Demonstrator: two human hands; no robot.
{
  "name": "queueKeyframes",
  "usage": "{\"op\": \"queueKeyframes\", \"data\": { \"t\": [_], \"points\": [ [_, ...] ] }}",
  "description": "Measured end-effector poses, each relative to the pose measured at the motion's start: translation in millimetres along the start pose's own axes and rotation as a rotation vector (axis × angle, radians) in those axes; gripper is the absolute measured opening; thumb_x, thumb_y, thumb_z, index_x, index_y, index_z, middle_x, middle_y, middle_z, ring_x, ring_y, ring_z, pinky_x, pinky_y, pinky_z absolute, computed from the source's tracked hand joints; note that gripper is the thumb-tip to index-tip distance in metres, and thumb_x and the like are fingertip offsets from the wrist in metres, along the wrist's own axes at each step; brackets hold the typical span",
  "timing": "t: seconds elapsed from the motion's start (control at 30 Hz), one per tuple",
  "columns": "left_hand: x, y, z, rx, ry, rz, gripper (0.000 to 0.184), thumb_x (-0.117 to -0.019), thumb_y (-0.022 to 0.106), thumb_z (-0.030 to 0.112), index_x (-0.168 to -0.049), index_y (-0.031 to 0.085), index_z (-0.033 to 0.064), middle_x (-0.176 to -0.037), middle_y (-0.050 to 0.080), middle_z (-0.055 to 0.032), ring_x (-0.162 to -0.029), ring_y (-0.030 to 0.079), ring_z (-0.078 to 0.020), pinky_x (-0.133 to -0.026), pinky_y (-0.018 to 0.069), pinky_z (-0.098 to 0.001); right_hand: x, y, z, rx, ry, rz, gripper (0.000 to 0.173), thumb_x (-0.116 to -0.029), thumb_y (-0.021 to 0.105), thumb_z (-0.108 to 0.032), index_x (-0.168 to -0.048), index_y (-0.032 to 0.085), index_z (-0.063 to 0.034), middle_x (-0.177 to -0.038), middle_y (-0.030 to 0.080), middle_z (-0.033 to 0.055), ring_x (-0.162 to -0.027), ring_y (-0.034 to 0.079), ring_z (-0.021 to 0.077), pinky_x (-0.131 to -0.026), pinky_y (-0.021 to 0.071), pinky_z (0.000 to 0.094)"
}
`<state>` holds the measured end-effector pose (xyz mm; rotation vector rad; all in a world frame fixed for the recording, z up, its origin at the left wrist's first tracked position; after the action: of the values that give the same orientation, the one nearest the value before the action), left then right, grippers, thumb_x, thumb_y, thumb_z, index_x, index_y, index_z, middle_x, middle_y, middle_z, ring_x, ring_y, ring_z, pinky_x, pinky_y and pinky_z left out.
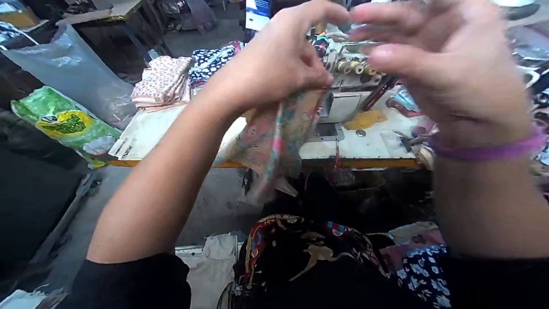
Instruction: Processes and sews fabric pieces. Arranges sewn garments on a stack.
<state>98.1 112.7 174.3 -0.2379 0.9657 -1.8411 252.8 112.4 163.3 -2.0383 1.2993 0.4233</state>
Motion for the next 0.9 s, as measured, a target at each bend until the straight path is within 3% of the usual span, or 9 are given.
{"op": "queueKeyframes", "data": {
  "t": [0.13, 0.23, 0.33, 0.4, 0.43, 0.5, 0.57, 0.7, 0.9],
  "points": [
    [21.3, -38.9, -5.5, -0.224, -0.169, 0.113, 0.015, -0.0988, 0.066, 0.024, -0.105, 0.072, 0.0115, -0.077, 0.067, 0.0062, -0.059, 0.059, 0.0042, -0.052, 0.0498, -0.0152, 5.7, 41.6, 18.0, -0.119, 0.177, -0.215, 0.05, -0.0897, 0.071, -0.005, -0.137, 0.055, -0.0053, -0.121, 0.067, 0.0013, -0.066, 0.064, 0.0014, -0.055, 0.0557, 0.0161],
    [40.4, -59.1, -8.1, -0.222, -0.214, 0.211, 0.016, -0.0966, 0.068, 0.027, -0.087, 0.072, 0.0141, -0.072, 0.067, 0.0105, -0.062, 0.062, 0.0066, -0.057, 0.0534, -0.0138, 2.6, 43.5, 35.6, -0.028, 0.217, -0.192, 0.069, -0.0893, 0.074, -0.023, -0.15, 0.044, -0.0094, -0.14, 0.058, 0.0044, -0.111, 0.065, 0.0073, -0.089, 0.0564, 0.0223],
    [36.3, -61.0, -2.1, -0.153, -0.093, 0.229, 0.01, -0.0923, 0.073, 0.021, -0.083, 0.071, 0.0188, -0.071, 0.067, 0.0128, -0.063, 0.064, 0.0061, -0.059, 0.0551, -0.0147, 3.6, 71.2, 35.6, -0.092, 0.214, -0.134, 0.075, -0.086, 0.077, -0.023, -0.15, 0.041, -0.0064, -0.125, 0.065, 0.004, -0.104, 0.068, 0.0078, -0.084, 0.0593, 0.0248],
    [11.2, -92.0, -54.6, 0.075, 0.49, 0.018, 0.009, -0.0928, 0.075, 0.014, -0.099, 0.077, 0.0201, -0.086, 0.073, 0.0087, -0.072, 0.068, 0.0035, -0.057, 0.0568, -0.016, 29.7, 108.7, 54.0, -0.052, 0.285, -0.244, 0.045, -0.0846, 0.082, -0.018, -0.121, 0.061, -0.0027, -0.088, 0.069, 0.0014, -0.072, 0.067, 0.0053, -0.064, 0.0584, 0.0251],
    [4.5, -114.1, -84.2, 0.027, 0.523, -0.036, 0.014, -0.092, 0.077, 0.021, -0.104, 0.077, 0.0275, -0.09, 0.074, 0.0106, -0.075, 0.068, 0.004, -0.057, 0.0583, -0.0179, 45.7, 122.4, 70.6, 0.023, 0.363, -0.334, 0.027, -0.0872, 0.081, -0.019, -0.104, 0.067, -0.0026, -0.075, 0.066, 0.0035, -0.062, 0.062, 0.0094, -0.057, 0.053, 0.0297],
    [20.8, -159.3, -128.9, -0.14, 0.248, 0.086, 0.012, -0.0863, 0.081, 0.028, -0.092, 0.074, 0.0363, -0.085, 0.071, 0.0144, -0.072, 0.066, 0.0038, -0.058, 0.0573, -0.0223, 67.7, 125.6, 103.3, 0.152, 0.44, -0.501, 0.018, -0.0943, 0.074, -0.021, -0.099, 0.071, -0.0038, -0.077, 0.068, 0.0069, -0.069, 0.065, 0.0158, -0.066, 0.0551, 0.04],
    [49.4, -187.9, -149.5, -0.228, 0.044, 0.227, 0.007, -0.0871, 0.078, 0.028, -0.09, 0.071, 0.0287, -0.083, 0.068, 0.0095, -0.071, 0.065, 0.0004, -0.057, 0.0562, -0.0251, 79.4, 100.6, 122.3, 0.112, 0.438, -0.477, 0.011, -0.0957, 0.071, -0.014, -0.096, 0.071, -0.0034, -0.076, 0.066, 0.0044, -0.066, 0.061, 0.0113, -0.063, 0.0525, 0.0328],
    [85.7, -148.7, -78.4, -0.351, -0.282, 0.548, 0.015, -0.0933, 0.072, 0.032, -0.085, 0.066, 0.0219, -0.073, 0.062, 0.012, -0.062, 0.06, 0.006, -0.056, 0.0531, -0.0174, 94.6, 34.7, 123.9, -0.087, 0.44, -0.229, 0.012, -0.095, 0.068, -0.008, -0.107, 0.068, -0.0071, -0.079, 0.068, -0.0037, -0.067, 0.06, 0.0, -0.064, 0.0523, 0.0173],
    [58.4, -113.7, -86.3, -0.192, -0.248, 0.423, 0.051, -0.0945, 0.071, 0.015, -0.14, 0.05, 0.0079, -0.089, 0.071, 0.0031, -0.07, 0.064, 0.0045, -0.067, 0.0542, -0.0166, 93.4, 5.1, 116.6, -0.118, 0.415, -0.123, 0.018, -0.1055, 0.052, -0.014, -0.098, 0.068, -0.0123, -0.083, 0.069, -0.0082, -0.075, 0.064, -0.0008, -0.074, 0.0547, 0.0182]
  ]
}}
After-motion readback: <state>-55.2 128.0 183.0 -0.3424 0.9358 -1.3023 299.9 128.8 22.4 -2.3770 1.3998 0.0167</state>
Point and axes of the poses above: each hand's wrist, its own x-axis away from the middle knuckle, its own y-axis out of the palm, z = x × y, the point moved 8 cm from there along -x, towards the middle knuckle
